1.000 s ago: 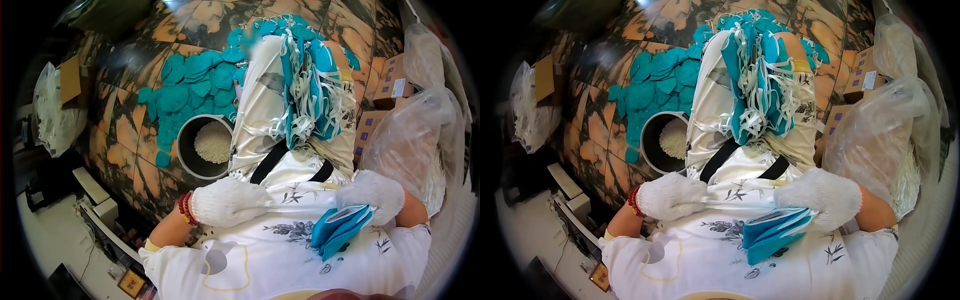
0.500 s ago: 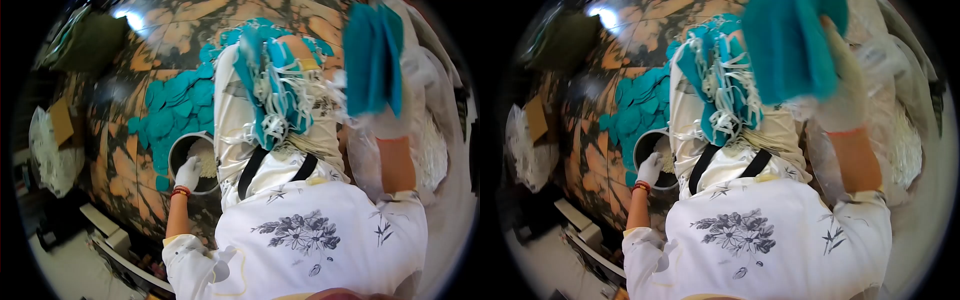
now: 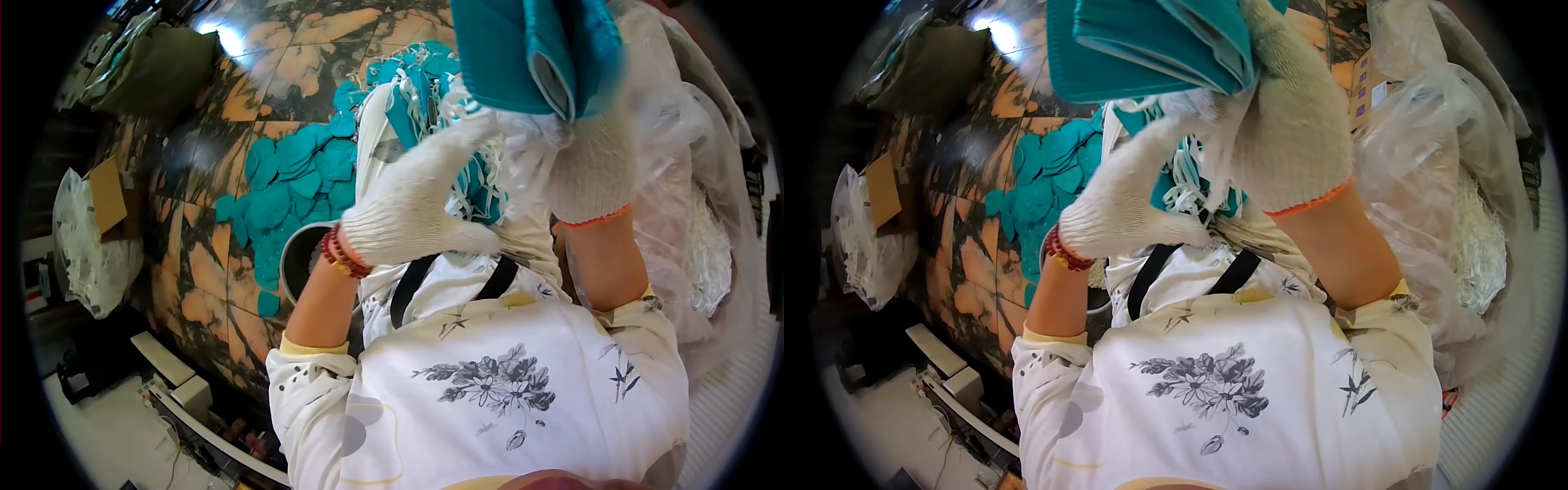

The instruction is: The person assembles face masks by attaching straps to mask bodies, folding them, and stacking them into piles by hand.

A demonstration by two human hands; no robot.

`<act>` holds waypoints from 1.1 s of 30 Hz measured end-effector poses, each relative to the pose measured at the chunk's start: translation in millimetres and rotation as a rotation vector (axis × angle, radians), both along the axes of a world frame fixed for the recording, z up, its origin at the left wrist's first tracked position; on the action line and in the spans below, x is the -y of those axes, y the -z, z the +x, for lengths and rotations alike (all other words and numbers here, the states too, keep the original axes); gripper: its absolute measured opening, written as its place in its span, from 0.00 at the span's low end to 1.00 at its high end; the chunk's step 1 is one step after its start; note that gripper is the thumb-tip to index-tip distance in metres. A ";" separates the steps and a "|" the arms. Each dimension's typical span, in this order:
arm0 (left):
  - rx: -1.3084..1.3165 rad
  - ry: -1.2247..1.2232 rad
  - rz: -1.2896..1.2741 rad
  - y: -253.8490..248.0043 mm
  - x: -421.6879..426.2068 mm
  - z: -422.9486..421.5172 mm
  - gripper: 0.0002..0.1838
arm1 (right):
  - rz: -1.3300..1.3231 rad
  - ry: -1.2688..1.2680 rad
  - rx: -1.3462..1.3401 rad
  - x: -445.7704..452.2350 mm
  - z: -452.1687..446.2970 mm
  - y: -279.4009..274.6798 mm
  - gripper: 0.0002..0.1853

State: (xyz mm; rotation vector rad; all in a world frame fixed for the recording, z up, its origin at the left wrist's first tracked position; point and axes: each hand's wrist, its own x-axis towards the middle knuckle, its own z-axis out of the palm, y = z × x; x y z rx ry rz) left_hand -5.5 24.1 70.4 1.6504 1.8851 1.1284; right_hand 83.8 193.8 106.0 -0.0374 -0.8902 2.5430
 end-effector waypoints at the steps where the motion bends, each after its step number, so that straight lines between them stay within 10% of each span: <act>1: 0.040 -0.018 0.122 10.3 -5.4 6.3 0.51 | -0.013 0.000 -0.008 0.5 -2.4 -3.0 0.18; 8: 0.992 0.110 -0.242 19.6 -6.4 10.6 0.34 | -0.068 0.092 -0.030 -6.7 -17.8 -8.1 0.15; 18: 1.097 -0.022 -0.206 36.2 -8.3 19.9 0.16 | 0.074 0.116 -0.026 -19.6 -25.3 2.7 0.16; 21: 1.113 -0.001 -0.323 34.5 -2.8 21.3 0.13 | 0.072 -0.282 -0.219 -79.9 -8.2 23.4 0.15; 27: 0.879 0.001 -0.385 32.1 32.7 21.8 0.11 | 0.891 0.154 0.087 -121.2 45.8 55.2 0.22; 33: 0.311 0.070 -0.248 -3.6 43.2 11.8 0.07 | 1.335 -0.688 0.110 -18.4 47.4 36.2 0.13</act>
